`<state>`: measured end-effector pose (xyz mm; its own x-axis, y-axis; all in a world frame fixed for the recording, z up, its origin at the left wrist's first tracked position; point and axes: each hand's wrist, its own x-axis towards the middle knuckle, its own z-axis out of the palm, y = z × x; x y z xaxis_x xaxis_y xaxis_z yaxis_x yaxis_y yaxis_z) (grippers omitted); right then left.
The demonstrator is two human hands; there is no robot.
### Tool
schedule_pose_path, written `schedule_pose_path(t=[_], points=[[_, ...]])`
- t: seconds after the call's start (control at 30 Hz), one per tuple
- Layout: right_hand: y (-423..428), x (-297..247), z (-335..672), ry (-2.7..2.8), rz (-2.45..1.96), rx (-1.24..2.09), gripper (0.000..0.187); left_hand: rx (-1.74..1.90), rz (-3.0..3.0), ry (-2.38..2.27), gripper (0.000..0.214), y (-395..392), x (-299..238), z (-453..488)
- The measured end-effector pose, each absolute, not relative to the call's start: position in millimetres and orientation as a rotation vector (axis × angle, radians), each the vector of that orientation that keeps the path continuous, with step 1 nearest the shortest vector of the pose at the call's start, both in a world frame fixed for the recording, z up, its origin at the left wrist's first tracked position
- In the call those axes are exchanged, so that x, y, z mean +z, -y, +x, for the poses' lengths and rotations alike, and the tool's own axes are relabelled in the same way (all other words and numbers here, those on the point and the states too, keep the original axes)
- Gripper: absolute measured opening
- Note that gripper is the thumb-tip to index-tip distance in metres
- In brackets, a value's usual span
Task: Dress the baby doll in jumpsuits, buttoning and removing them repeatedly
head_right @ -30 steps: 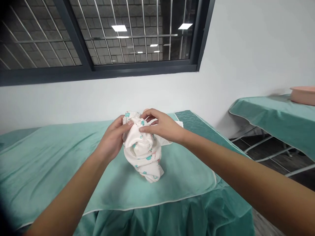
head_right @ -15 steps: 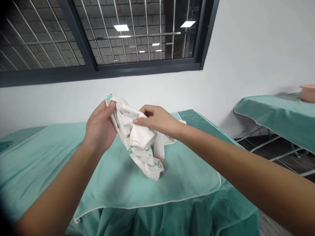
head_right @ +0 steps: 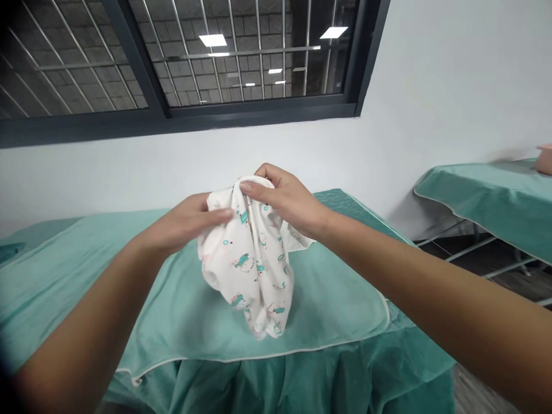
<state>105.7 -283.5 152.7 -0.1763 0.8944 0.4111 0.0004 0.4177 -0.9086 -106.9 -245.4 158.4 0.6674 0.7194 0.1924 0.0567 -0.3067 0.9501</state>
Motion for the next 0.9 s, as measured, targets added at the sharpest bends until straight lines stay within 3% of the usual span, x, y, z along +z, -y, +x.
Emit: schedule_pose_path(t=[0.27, 0.37, 0.5, 0.63, 0.9], points=[[281.3, 145.2, 120.7, 1.869, -0.994, 1.110, 0.043, 1.053, 1.392, -0.479, 0.028, 247.1, 140.6, -76.1], [282.5, 136.9, 125.0, 1.871, -1.056, 1.231, 0.042, 0.933, 1.255, -0.441, 0.034, 248.0, 126.5, -68.4], [276.3, 121.9, 125.0, 1.469, -0.921, 1.214, 0.039, 0.587, 1.301, -0.426, 0.050, 255.3, 114.0, -63.8], [266.7, 111.5, 125.6, 1.297, -0.781, 1.218, 0.038, 0.369, 1.556, -0.461, 0.032, 256.5, 113.2, -64.4], [269.0, 101.9, 135.1, 1.494, -0.942, 1.294, 0.044, 0.874, 1.236, -0.446, 0.028, 236.8, 119.0, -65.9]])
